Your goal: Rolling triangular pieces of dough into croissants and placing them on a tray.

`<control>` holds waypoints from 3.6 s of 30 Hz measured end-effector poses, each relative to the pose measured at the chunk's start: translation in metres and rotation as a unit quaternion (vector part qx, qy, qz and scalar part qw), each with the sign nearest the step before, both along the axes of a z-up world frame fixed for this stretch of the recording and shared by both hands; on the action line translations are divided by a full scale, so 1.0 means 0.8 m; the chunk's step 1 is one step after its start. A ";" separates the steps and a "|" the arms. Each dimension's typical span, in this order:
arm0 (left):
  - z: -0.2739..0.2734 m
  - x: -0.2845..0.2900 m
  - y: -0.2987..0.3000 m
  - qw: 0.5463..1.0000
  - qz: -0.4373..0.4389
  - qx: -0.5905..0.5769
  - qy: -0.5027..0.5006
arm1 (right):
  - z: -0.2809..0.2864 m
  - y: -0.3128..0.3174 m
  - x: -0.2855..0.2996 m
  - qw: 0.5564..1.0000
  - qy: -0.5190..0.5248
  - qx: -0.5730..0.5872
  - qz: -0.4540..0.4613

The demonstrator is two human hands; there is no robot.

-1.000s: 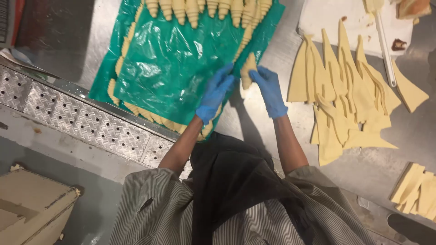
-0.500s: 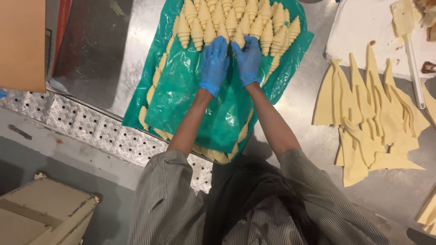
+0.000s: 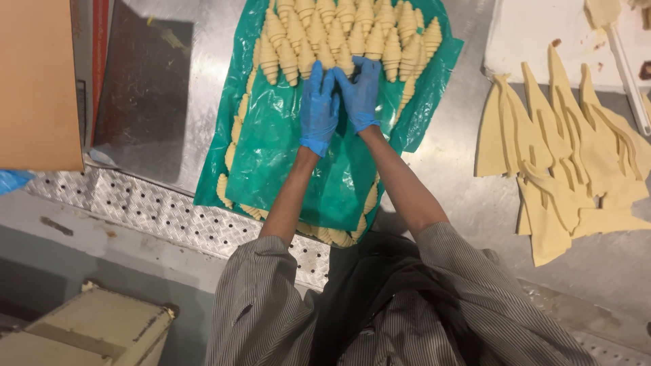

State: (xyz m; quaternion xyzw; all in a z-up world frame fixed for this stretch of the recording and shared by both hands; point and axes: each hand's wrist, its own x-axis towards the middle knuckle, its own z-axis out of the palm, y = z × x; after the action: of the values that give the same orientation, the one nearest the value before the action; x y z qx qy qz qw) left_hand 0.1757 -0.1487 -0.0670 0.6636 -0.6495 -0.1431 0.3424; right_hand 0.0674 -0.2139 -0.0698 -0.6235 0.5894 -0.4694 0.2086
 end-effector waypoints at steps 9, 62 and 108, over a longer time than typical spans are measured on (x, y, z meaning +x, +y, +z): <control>-0.026 -0.100 0.064 0.986 -0.090 -0.137 0.031 | 0.029 0.179 -0.240 0.997 -0.047 -0.045 -0.040; -0.044 -0.461 0.265 0.917 -0.036 0.222 0.330 | 0.115 0.175 -0.822 0.970 -0.186 0.030 -0.153; -0.265 -0.404 0.410 0.619 -0.060 0.308 0.720 | -0.062 0.168 -0.396 0.664 -0.559 0.463 0.181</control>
State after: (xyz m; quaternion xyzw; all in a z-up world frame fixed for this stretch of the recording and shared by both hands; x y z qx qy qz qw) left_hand -0.1472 0.1796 -0.2790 0.3743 -0.1512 -0.7872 0.4663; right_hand -0.2492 -0.0798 -0.1194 -0.1611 0.3793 -0.3493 0.8415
